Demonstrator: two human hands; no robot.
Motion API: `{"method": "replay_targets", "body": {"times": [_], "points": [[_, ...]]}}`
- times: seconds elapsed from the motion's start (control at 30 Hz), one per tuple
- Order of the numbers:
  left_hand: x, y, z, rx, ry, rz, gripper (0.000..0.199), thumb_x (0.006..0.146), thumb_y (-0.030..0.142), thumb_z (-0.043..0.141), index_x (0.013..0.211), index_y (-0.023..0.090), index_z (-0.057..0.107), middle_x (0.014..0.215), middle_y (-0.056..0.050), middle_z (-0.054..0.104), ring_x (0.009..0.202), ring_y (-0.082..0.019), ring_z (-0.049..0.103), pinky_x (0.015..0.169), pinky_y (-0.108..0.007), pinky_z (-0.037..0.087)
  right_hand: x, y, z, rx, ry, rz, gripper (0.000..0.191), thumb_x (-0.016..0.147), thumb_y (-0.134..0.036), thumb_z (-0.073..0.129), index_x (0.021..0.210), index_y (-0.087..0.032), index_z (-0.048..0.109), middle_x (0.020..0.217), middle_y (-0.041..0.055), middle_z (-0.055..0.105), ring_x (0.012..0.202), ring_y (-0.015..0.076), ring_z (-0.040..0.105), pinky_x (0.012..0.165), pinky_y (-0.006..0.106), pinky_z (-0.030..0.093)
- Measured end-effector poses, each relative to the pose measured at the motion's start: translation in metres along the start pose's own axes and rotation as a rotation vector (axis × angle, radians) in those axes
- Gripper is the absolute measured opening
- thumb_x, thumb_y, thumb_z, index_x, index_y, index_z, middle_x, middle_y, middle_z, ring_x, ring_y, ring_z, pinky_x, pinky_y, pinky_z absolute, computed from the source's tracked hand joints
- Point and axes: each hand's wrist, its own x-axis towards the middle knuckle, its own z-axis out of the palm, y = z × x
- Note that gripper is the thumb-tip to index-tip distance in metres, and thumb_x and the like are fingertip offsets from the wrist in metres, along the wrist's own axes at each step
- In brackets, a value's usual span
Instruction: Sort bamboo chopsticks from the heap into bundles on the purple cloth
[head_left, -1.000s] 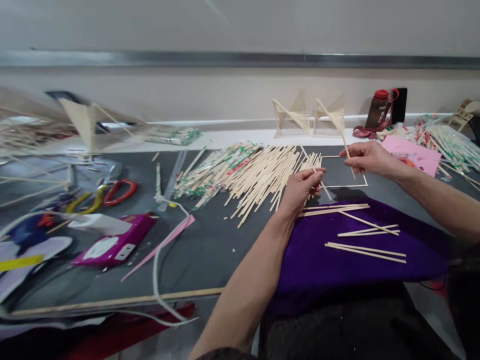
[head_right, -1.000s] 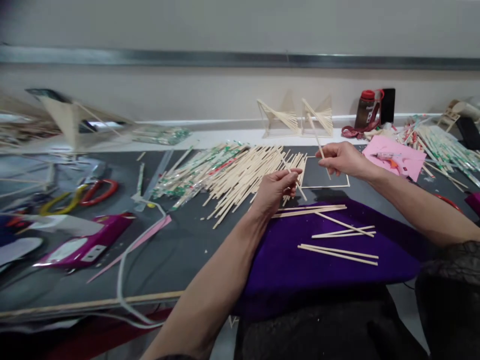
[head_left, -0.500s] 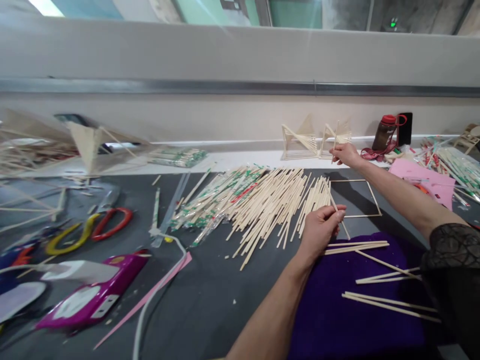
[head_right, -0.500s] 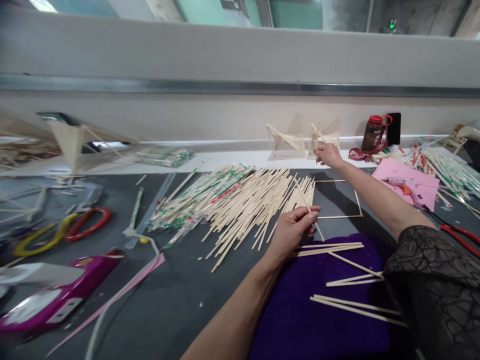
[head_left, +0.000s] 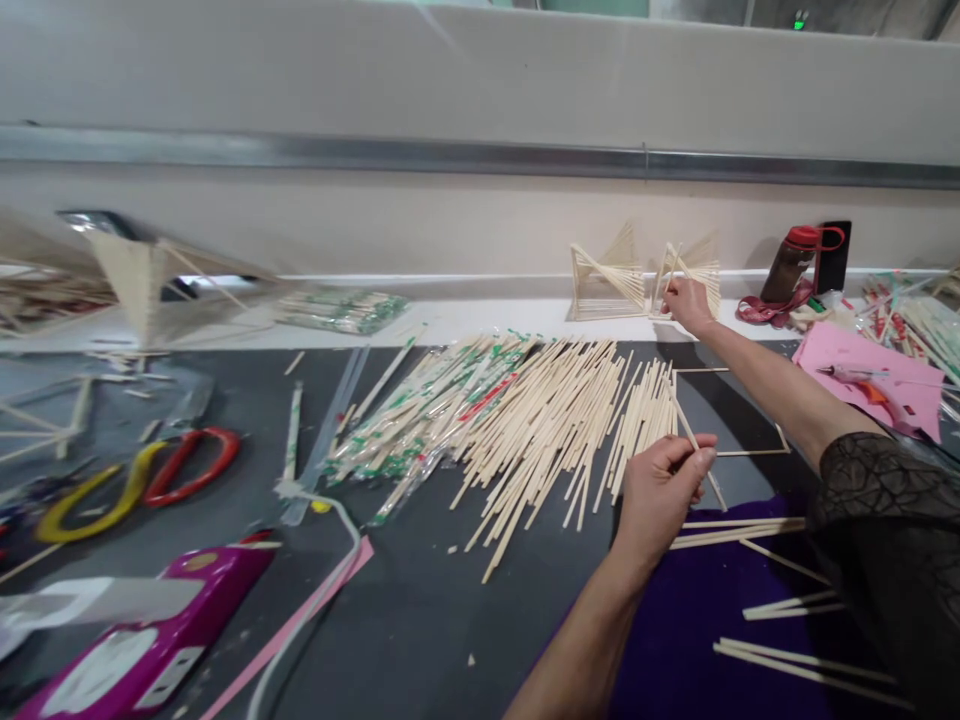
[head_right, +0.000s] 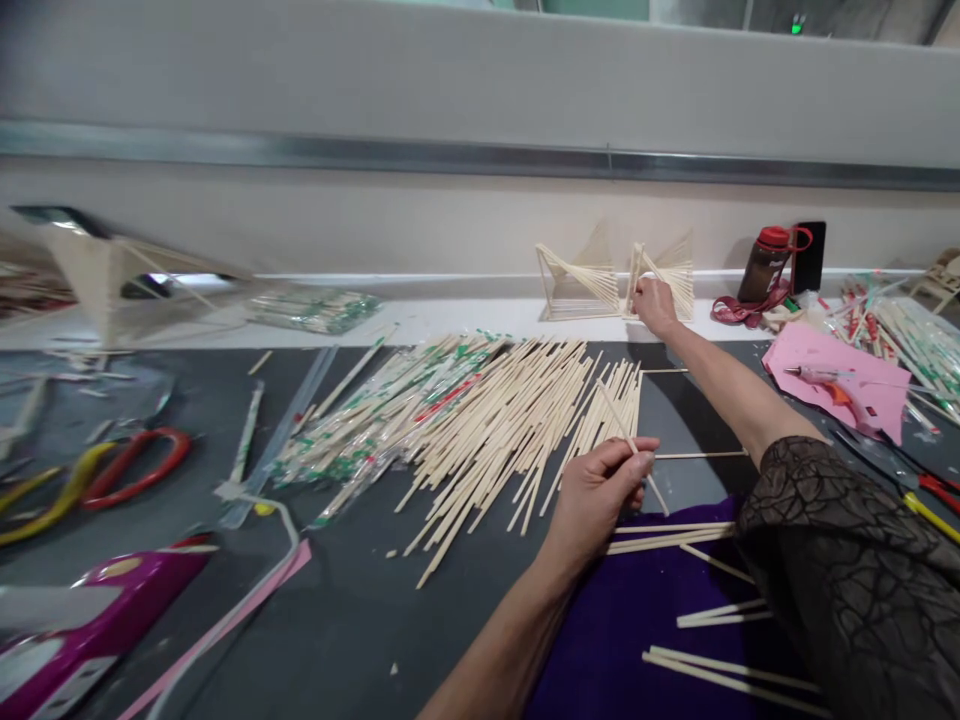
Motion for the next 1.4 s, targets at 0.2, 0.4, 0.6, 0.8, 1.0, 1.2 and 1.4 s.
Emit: {"method": "replay_targets", "body": {"times": [0.2, 0.4, 0.6, 0.8, 1.0, 1.2, 1.4], "points": [[-0.001, 0.001, -0.001, 0.03, -0.018, 0.0, 0.027, 0.081, 0.037, 0.066, 0.089, 0.016, 0.079, 0.08, -0.004, 0.067, 0.049, -0.005, 0.051, 0.049, -0.02, 0.043, 0.004, 0.0, 0.008, -0.045, 0.0, -0.002, 0.026, 0.089, -0.009, 0.047, 0.091, -0.01, 0.073, 0.08, 0.0088, 0.076, 0.076, 0.015, 0.071, 0.073, 0.021, 0.053], [-0.003, 0.001, -0.002, 0.051, -0.021, 0.007, 0.027, 0.082, 0.037, 0.066, 0.095, 0.018, 0.08, 0.074, -0.004, 0.066, 0.051, -0.008, 0.053, 0.05, -0.022, 0.044, 0.006, 0.002, 0.012, -0.072, -0.001, 0.009, 0.028, 0.09, -0.007, 0.045, 0.087, -0.011, 0.073, 0.079, 0.0089, 0.076, 0.079, 0.017, 0.072, 0.077, 0.023, 0.052], [-0.004, 0.0, -0.003, 0.067, -0.026, 0.009, 0.027, 0.081, 0.038, 0.066, 0.094, 0.019, 0.08, 0.073, -0.004, 0.064, 0.05, -0.008, 0.052, 0.05, -0.023, 0.043, 0.009, 0.003, 0.015, -0.078, 0.002, 0.007, 0.028, 0.091, -0.009, 0.045, 0.087, -0.011, 0.073, 0.08, 0.01, 0.076, 0.082, 0.0183, 0.072, 0.08, 0.025, 0.051], [-0.003, 0.0, -0.003, 0.072, -0.025, 0.005, 0.027, 0.081, 0.037, 0.066, 0.095, 0.019, 0.08, 0.07, -0.002, 0.06, 0.05, -0.008, 0.052, 0.05, -0.023, 0.042, 0.014, 0.009, 0.022, -0.066, 0.004, 0.006, 0.028, 0.09, -0.011, 0.046, 0.087, -0.011, 0.074, 0.081, 0.0111, 0.077, 0.078, 0.0188, 0.072, 0.075, 0.025, 0.052], [-0.005, 0.004, -0.003, 0.092, -0.028, -0.019, 0.027, 0.082, 0.036, 0.064, 0.095, 0.018, 0.08, 0.072, -0.002, 0.061, 0.051, -0.009, 0.053, 0.05, -0.023, 0.042, 0.014, 0.013, 0.026, -0.044, -0.016, -0.005, 0.028, 0.088, -0.01, 0.045, 0.089, -0.011, 0.073, 0.081, 0.0099, 0.077, 0.076, 0.0171, 0.071, 0.069, 0.022, 0.05], [-0.004, 0.004, -0.003, 0.095, -0.021, -0.02, 0.025, 0.081, 0.036, 0.065, 0.093, 0.02, 0.08, 0.069, -0.002, 0.06, 0.05, -0.009, 0.053, 0.049, -0.024, 0.043, 0.014, 0.013, 0.025, -0.043, -0.039, -0.015, 0.026, 0.087, -0.01, 0.045, 0.086, -0.013, 0.071, 0.083, 0.0085, 0.077, 0.077, 0.0163, 0.071, 0.066, 0.02, 0.049], [-0.004, 0.003, -0.004, 0.086, -0.022, -0.029, 0.026, 0.081, 0.036, 0.066, 0.093, 0.018, 0.08, 0.069, -0.002, 0.059, 0.05, -0.008, 0.053, 0.049, -0.023, 0.043, 0.015, 0.012, 0.025, -0.056, -0.05, -0.021, 0.025, 0.087, -0.01, 0.046, 0.081, -0.013, 0.07, 0.083, 0.0092, 0.077, 0.074, 0.0151, 0.069, 0.069, 0.02, 0.049]]}}
